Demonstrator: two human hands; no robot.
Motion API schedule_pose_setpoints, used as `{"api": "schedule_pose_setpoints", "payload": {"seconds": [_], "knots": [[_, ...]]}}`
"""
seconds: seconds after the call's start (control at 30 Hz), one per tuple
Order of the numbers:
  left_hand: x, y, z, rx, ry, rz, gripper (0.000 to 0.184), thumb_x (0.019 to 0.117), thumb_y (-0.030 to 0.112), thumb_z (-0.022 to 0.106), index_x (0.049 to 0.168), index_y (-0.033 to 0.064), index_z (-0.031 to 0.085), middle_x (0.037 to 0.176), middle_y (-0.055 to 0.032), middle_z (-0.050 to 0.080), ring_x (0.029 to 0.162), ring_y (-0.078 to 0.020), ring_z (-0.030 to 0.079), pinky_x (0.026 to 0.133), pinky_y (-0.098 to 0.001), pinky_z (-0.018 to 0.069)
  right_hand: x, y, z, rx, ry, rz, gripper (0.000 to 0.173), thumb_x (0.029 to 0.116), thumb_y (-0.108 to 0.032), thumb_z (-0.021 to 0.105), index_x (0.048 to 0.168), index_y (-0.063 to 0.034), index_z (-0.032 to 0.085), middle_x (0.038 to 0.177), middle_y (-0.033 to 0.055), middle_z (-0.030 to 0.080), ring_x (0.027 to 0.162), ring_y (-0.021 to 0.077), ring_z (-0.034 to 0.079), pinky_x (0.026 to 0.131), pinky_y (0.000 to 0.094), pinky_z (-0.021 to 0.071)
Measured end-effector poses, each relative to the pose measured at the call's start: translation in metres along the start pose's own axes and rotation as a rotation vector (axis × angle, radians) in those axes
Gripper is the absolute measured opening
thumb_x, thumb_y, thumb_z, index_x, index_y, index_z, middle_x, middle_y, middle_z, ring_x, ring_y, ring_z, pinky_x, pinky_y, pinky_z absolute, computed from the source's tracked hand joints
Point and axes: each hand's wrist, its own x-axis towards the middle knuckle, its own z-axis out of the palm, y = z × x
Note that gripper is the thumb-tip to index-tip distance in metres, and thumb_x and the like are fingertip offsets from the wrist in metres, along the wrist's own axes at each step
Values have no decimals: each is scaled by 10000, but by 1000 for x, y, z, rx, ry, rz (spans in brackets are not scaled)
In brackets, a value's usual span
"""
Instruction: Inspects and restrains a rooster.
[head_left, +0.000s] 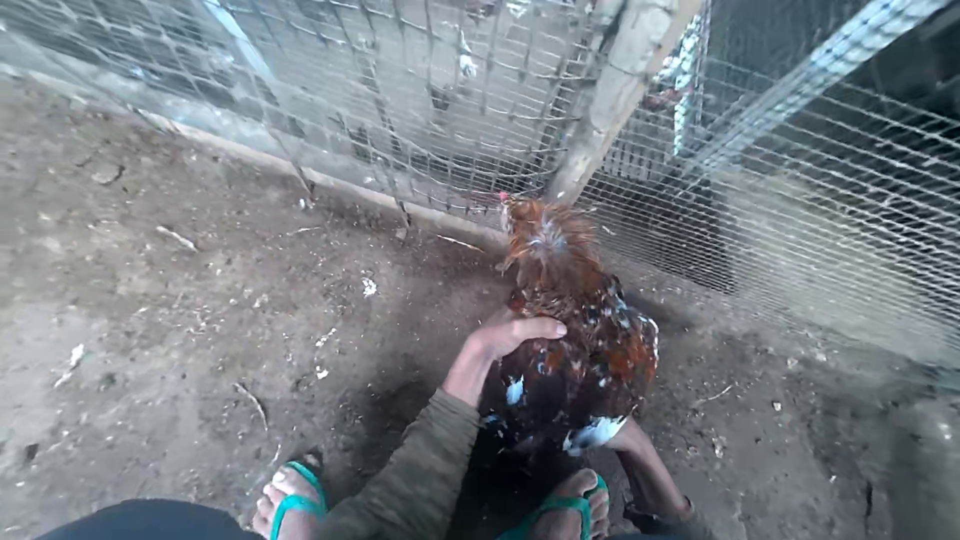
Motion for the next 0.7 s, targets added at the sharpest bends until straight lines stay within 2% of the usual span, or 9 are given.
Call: {"api": "schedule_pose_setpoints", "payload": {"seconds": [0.13, 0.23, 0.27, 0.37, 0.47, 0.5, 0.57, 0.6, 0.7], "knots": [[-6, 8, 2, 28, 81, -49, 210, 829, 50, 680, 1034, 88, 650, 885, 74, 726, 856, -3, 690, 835, -223, 586, 7, 15, 8, -122, -8, 151, 236, 832, -106, 764, 974, 79, 729, 930, 137, 739, 901, 165, 680, 909, 354, 529], [-6, 8, 8, 23, 52, -82, 308, 826, 1, 706, 1122, 46, 632, 967, 44, 723, 927, -20, 685, 892, -242, 578, 18, 47, 15, 43, 147, -40, 450, 746, -133, 837, 1100, 100, 685, 1022, 107, 731, 956, 29, 660, 918, 212, 524], [-7, 7, 11, 14, 43, -86, 316, 827, -3, 705, 1131, 47, 632, 979, 45, 723, 938, -19, 683, 900, -240, 576, 22, 57, 18, 97, 170, -49, 459, 771, -127, 820, 1134, 108, 664, 1046, 111, 723, 971, 9, 652, 912, 180, 521], [-10, 9, 17, 13, -4, -118, 326, 825, -20, 717, 1134, 54, 643, 999, 55, 729, 962, -6, 681, 918, -224, 568, 22, 67, 18, 343, 268, 184, 342, 966, -15, 608, 1256, 163, 570, 1174, 192, 667, 1053, 66, 615, 950, 198, 487], [-10, 11, 22, 104, 15, -196, 478, 803, 30, 799, 1244, 26, 615, 1114, 14, 714, 1062, -15, 654, 988, -239, 533, 7, -10, -8, 436, 351, 501, 266, 1034, 37, 417, 1267, 117, 517, 1163, 144, 622, 1026, 64, 590, 935, 189, 472], [-10, 13, 22, 143, 34, -246, 556, 807, 78, 826, 1306, 7, 590, 1171, -23, 693, 1101, -37, 634, 1018, -264, 508, -1, -16, -9, 376, 373, 486, 250, 1026, 55, 429, 1241, 147, 517, 1144, 180, 619, 1006, 108, 589, 923, 213, 474], [-9, 15, 22, 133, 63, -244, 481, 814, 97, 819, 1242, -4, 624, 1101, -25, 713, 1041, -45, 655, 983, -275, 523, -28, 32, 5, 211, 425, 108, 270, 953, 37, 574, 1133, 239, 577, 1067, 312, 666, 981, 256, 666, 925, 328, 533], [-8, 17, 21, 101, 51, -203, 415, 826, 85, 788, 1200, 3, 628, 1048, -1, 718, 1002, -28, 664, 960, -257, 537, -36, 42, 9, 136, 431, 71, 277, 894, 8, 647, 1078, 214, 624, 1029, 293, 694, 959, 263, 696, 912, 362, 551], [-4, 20, 17, 116, -6, -107, 329, 867, 128, 737, 1168, 28, 647, 1021, 31, 711, 981, 2, 654, 939, -235, 538, -30, 30, 8, 226, 413, 317, 327, 836, 40, 719, 1120, 175, 629, 1086, 210, 697, 990, 151, 657, 954, 290, 518]]}}
